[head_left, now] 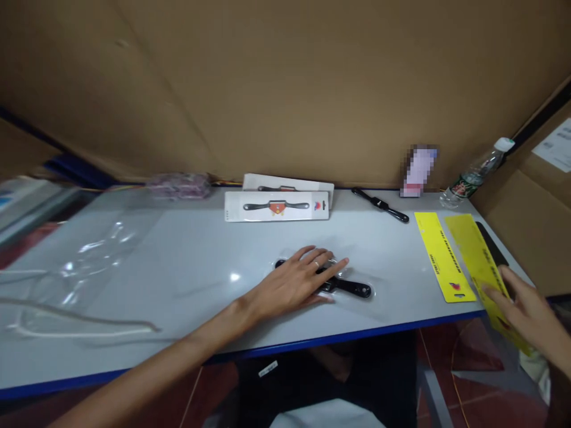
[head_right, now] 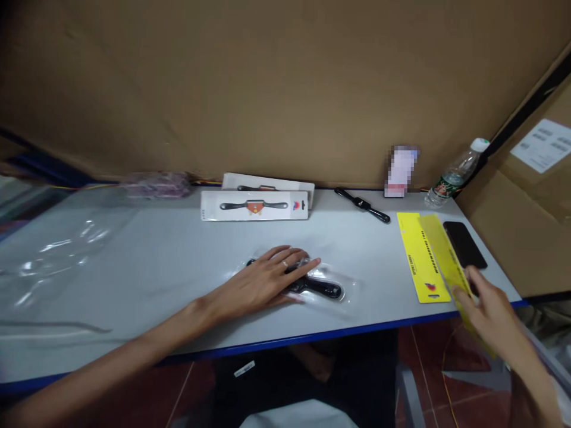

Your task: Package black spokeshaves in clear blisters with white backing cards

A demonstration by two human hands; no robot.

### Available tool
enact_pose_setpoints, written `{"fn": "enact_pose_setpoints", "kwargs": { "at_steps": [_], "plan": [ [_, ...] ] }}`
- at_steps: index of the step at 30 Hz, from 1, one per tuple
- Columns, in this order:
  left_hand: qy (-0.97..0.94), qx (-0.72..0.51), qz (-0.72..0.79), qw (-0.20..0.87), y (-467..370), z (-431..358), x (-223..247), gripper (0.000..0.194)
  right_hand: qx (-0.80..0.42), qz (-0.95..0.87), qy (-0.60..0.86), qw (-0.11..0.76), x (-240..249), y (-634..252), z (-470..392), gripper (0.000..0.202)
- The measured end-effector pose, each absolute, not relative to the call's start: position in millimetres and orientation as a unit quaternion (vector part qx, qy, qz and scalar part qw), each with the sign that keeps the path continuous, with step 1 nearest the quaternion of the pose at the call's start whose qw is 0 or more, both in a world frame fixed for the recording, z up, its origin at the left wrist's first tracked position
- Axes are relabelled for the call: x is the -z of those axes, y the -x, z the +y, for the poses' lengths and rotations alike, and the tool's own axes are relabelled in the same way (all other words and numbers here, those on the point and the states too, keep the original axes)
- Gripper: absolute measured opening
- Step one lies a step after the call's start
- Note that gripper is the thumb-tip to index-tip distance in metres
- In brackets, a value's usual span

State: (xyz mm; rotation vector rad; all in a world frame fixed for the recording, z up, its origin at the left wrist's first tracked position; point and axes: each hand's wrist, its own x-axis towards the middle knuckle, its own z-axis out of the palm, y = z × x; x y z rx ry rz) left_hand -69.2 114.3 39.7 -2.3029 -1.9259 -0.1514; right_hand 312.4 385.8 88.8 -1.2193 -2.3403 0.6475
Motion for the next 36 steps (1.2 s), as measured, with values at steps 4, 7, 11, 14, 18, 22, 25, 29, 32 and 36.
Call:
{"fn": "enact_pose_setpoints", "kwargs": {
  "at_steps": [4, 7, 11, 14, 18, 22, 25, 29, 32, 36],
  "plan": [
    [0.772, 0.068, -0.628, 0.075, 74, 115, -36, 0.070, -0.173, -0.927, 0.299, 0.147, -73, -304, 331, 0.023],
    [0.772, 0.068, -0.627, 0.080, 74, 115, -36, 0.072, -0.009, -0.967, 0.224, 0.120, -58, -301, 303, 0.068],
    [0.768, 0.068, -0.630, 0.087, 71, 113, -35, 0.079, 0.143, -0.969, 0.186, 0.076, -53, -309, 288, 0.088],
    [0.772, 0.069, -0.625, 0.095, 70, 112, -33, 0.082, 0.187, -0.965, 0.177, 0.046, -61, -313, 283, 0.096],
    [0.768, 0.078, -0.629, 0.098, 71, 112, -30, 0.080, 0.207, -0.962, 0.176, 0.037, -71, -308, 281, 0.105],
    [0.766, 0.081, -0.630, 0.101, 70, 112, -30, 0.080, 0.198, -0.966, 0.161, 0.041, -74, -303, 284, 0.110],
    [0.765, 0.079, -0.631, 0.101, 69, 112, -32, 0.080, 0.179, -0.970, 0.158, 0.039, -73, -303, 289, 0.109],
    [0.762, 0.082, -0.636, 0.091, 69, 112, -31, 0.082, 0.163, -0.974, 0.156, 0.035, -70, -304, 292, 0.109],
    [0.760, 0.088, -0.639, 0.085, 69, 111, -30, 0.081, 0.162, -0.974, 0.156, 0.035, -68, -304, 292, 0.110],
    [0.762, 0.100, -0.635, 0.079, 68, 112, -30, 0.081, 0.166, -0.974, 0.149, 0.030, -67, -303, 295, 0.109]
  ]
}}
